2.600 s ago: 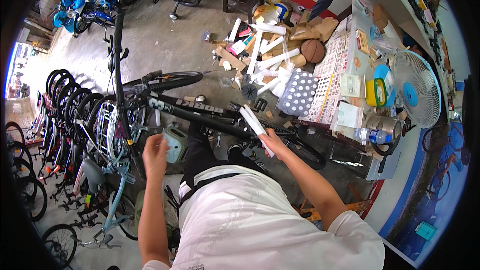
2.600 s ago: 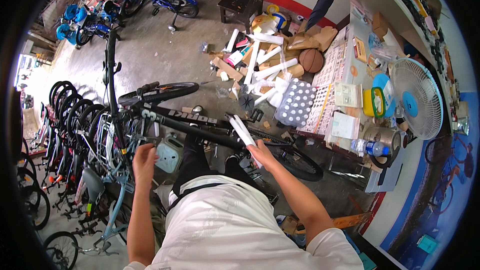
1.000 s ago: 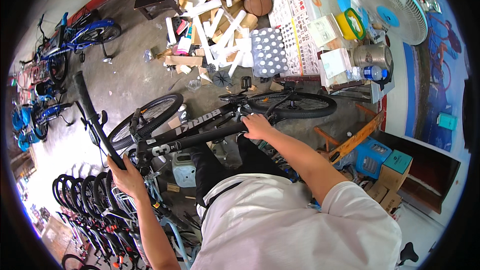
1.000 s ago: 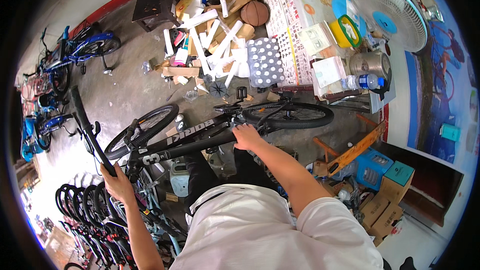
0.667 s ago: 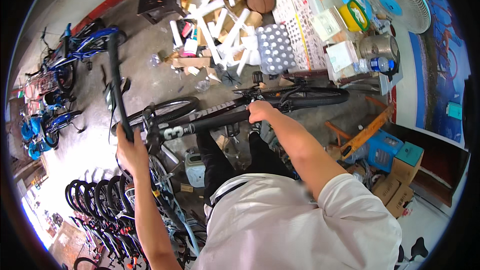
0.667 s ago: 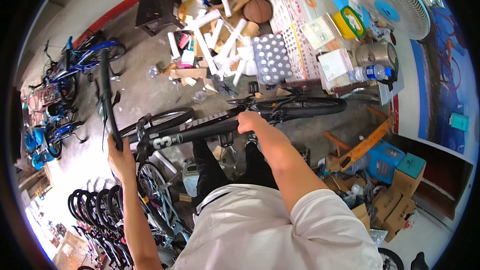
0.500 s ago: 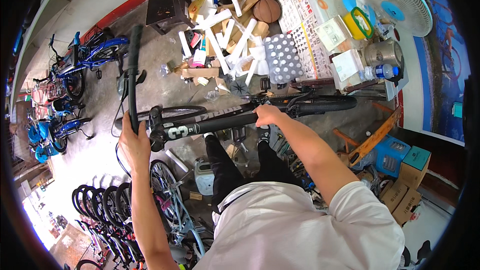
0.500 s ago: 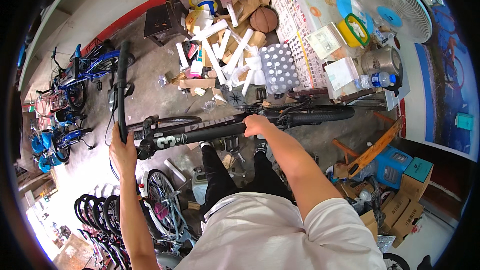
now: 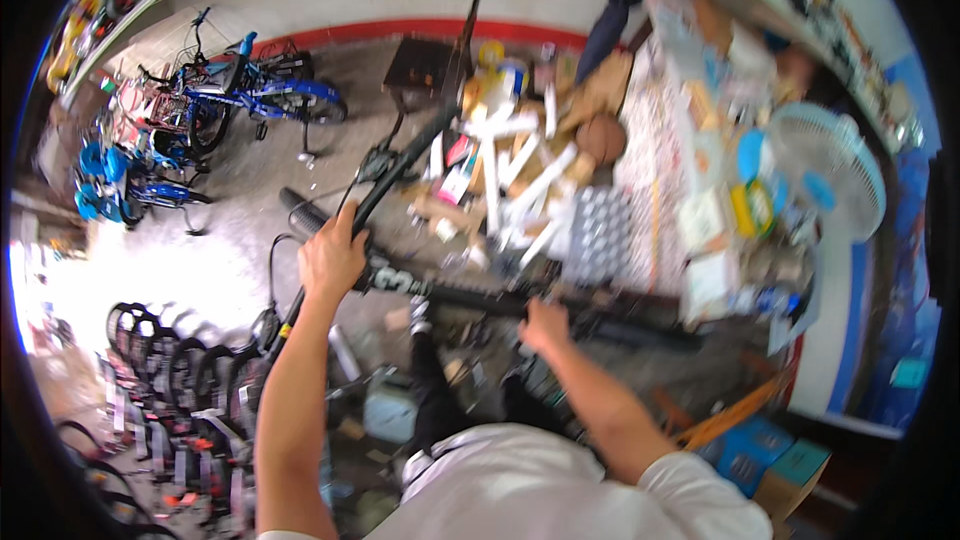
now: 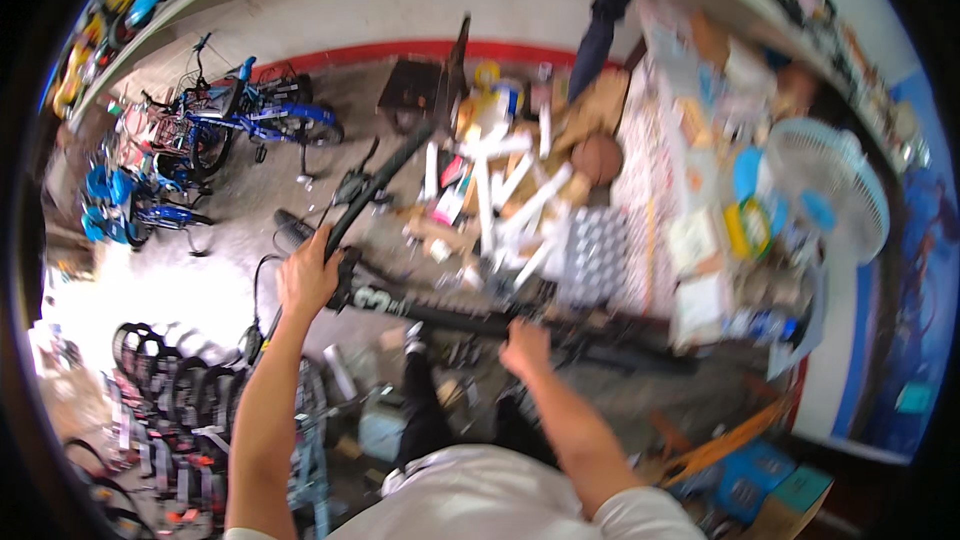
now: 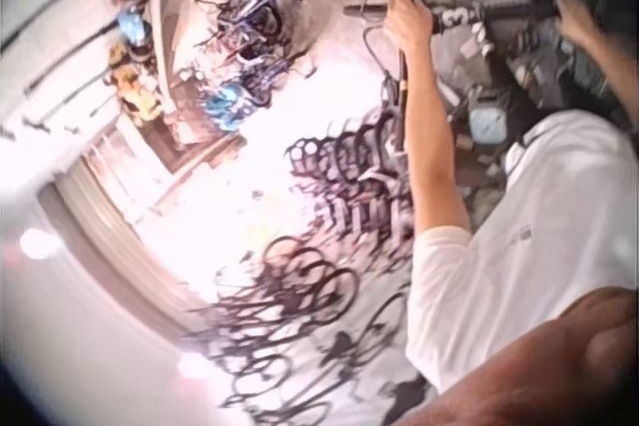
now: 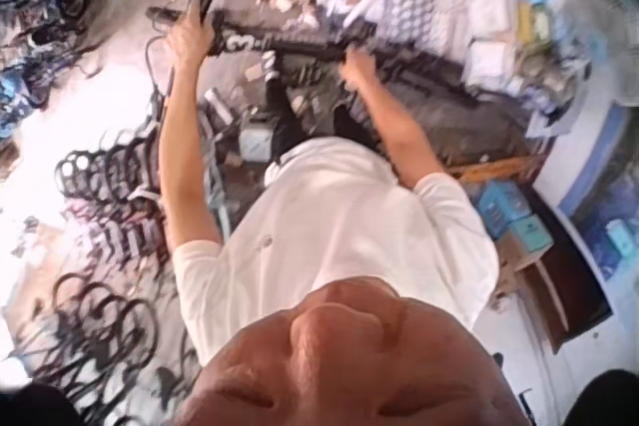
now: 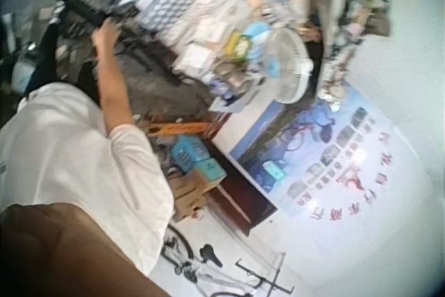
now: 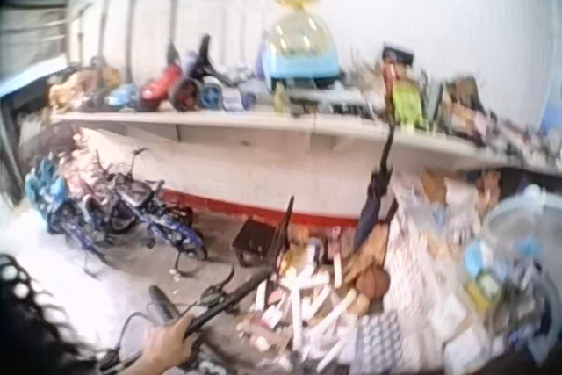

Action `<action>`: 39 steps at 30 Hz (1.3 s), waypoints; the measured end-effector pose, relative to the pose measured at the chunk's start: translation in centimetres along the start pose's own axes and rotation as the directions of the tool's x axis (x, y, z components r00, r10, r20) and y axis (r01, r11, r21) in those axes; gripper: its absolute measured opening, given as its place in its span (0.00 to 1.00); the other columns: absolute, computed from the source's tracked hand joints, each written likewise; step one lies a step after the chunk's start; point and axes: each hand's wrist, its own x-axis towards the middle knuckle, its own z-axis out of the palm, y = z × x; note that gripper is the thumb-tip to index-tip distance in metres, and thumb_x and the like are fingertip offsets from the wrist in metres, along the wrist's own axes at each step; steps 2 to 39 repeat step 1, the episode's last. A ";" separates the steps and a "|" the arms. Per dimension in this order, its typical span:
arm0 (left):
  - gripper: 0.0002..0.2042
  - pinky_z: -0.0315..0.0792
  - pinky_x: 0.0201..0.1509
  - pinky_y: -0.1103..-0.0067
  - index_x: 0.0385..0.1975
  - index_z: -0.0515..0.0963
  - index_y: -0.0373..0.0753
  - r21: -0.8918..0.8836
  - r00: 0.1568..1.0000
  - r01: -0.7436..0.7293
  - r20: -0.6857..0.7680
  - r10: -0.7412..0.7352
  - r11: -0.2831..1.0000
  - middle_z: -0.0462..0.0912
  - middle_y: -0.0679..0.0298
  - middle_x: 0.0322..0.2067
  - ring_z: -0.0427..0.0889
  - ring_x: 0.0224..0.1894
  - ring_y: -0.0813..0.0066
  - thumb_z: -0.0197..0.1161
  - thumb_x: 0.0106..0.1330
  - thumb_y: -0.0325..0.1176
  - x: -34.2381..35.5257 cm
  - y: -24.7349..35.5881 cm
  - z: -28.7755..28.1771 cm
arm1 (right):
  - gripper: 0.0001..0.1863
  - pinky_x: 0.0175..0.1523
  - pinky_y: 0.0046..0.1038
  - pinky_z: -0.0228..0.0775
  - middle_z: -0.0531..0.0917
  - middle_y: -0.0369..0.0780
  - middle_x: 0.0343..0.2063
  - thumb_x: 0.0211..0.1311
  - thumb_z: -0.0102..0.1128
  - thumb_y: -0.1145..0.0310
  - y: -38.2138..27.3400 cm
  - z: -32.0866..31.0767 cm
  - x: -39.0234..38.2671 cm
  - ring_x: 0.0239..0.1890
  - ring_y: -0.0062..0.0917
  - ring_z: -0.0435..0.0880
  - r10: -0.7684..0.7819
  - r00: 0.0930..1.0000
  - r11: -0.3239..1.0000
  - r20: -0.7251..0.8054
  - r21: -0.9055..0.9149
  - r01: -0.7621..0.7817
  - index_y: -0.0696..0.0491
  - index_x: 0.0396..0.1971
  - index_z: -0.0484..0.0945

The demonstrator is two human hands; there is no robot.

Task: The person tightens the bicycle handlebars using a tool, installs the pedal using a wrench, and removes the protective foam wrapper from the bicycle frame by hand.

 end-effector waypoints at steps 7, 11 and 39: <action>0.28 0.79 0.45 0.56 0.64 0.71 0.51 0.011 0.999 0.013 0.039 -0.013 1.000 0.87 0.52 0.44 0.87 0.43 0.48 0.70 0.62 0.42 -0.2 -0.7 -0.3 | 0.27 0.57 0.43 0.74 0.86 0.51 0.44 0.50 0.70 0.59 1.6 -3.6 3.1 0.50 0.43 0.84 -0.039 0.997 0.998 -0.063 -0.056 0.035 0.54 0.50 0.77; 0.28 0.79 0.45 0.56 0.64 0.71 0.51 0.011 0.999 0.013 0.039 -0.013 1.000 0.87 0.52 0.44 0.87 0.43 0.48 0.70 0.62 0.42 -0.2 -0.7 -0.3 | 0.27 0.57 0.43 0.74 0.86 0.51 0.44 0.50 0.70 0.59 1.6 -3.6 3.1 0.50 0.43 0.84 -0.039 0.997 0.998 -0.063 -0.056 0.035 0.54 0.50 0.77; 0.28 0.79 0.45 0.56 0.64 0.71 0.51 0.011 0.999 0.013 0.039 -0.013 1.000 0.87 0.52 0.44 0.87 0.43 0.48 0.70 0.62 0.42 -0.2 -0.7 -0.3 | 0.27 0.57 0.43 0.74 0.86 0.51 0.44 0.50 0.70 0.59 1.6 -3.6 3.1 0.50 0.43 0.84 -0.039 0.997 0.998 -0.063 -0.056 0.035 0.54 0.50 0.77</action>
